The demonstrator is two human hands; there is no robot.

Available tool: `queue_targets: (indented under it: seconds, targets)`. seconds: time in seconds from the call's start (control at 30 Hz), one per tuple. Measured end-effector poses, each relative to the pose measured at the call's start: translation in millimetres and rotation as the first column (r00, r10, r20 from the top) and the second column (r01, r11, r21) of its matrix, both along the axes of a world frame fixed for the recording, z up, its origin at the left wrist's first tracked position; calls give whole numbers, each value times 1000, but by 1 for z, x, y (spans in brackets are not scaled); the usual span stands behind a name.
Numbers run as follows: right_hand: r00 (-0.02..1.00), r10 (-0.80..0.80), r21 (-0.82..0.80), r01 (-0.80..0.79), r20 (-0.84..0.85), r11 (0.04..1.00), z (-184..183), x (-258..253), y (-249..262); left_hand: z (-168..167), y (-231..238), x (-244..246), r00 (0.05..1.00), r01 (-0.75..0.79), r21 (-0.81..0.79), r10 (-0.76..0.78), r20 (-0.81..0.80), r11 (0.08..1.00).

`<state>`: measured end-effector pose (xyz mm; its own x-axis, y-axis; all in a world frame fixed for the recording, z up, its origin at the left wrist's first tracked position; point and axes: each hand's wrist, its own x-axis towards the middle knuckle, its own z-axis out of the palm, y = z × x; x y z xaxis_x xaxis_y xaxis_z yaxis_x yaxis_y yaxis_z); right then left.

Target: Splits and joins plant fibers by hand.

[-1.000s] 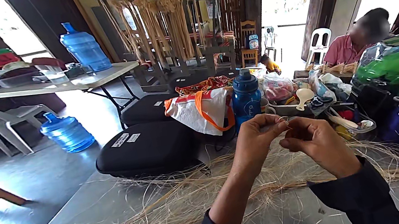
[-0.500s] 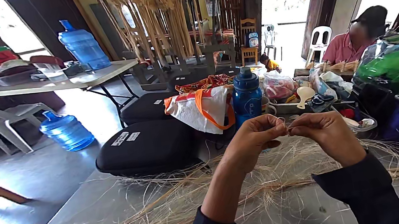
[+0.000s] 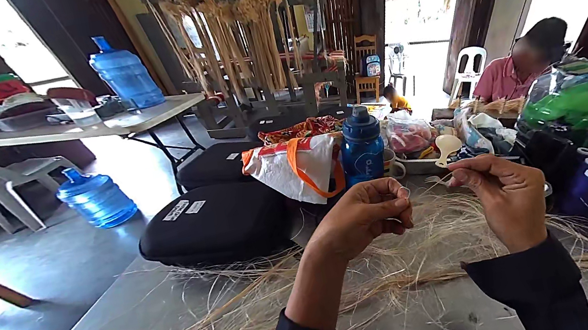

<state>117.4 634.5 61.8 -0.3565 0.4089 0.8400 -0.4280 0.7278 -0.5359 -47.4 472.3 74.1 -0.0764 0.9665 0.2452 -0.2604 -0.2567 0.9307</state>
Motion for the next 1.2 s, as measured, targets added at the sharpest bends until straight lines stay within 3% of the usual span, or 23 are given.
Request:
queue_targets:
  seconds: [0.03,0.1,0.13,0.2,0.4,0.57,0.7,0.83,0.97,1.2]
  targets:
    - [996,87,-144,-89,-20,986,-1,-4,-5,-2,1,-1,999,43,13,-43,2,999]
    - [968,251,-455,-236,-27,859,-2,-10,-18,-5,4,-1,996,93,20,-93,-2,995]
    - [952,305,-552,-262,-13,792,-1,-13,-25,-6,6,-1,995,100,16,-100,0,995]
    - [937,345,-610,-245,51,754,-2,-17,-35,-7,7,-1,995,97,2,-97,5,995]
    - [953,231,-350,-153,195,924,-3,-14,-42,-8,8,-4,997,51,-24,-50,56,998]
    - [947,192,-239,-131,256,962,-3,-12,-39,-8,10,-2,996,8,-28,-5,87,1000]
    - [969,137,-204,-95,205,974,-6,-15,-38,-7,11,1,996,-9,-38,12,83,999]
    - [980,18,-72,-4,196,997,-10,-18,-35,-1,13,15,958,-262,-66,268,106,963]
    - [982,-31,8,30,184,1000,-11,-18,-33,2,16,26,852,-524,-44,523,-38,851]
    - [958,25,-62,-8,287,998,-8,-15,-31,-2,16,29,665,-632,167,641,-383,756]
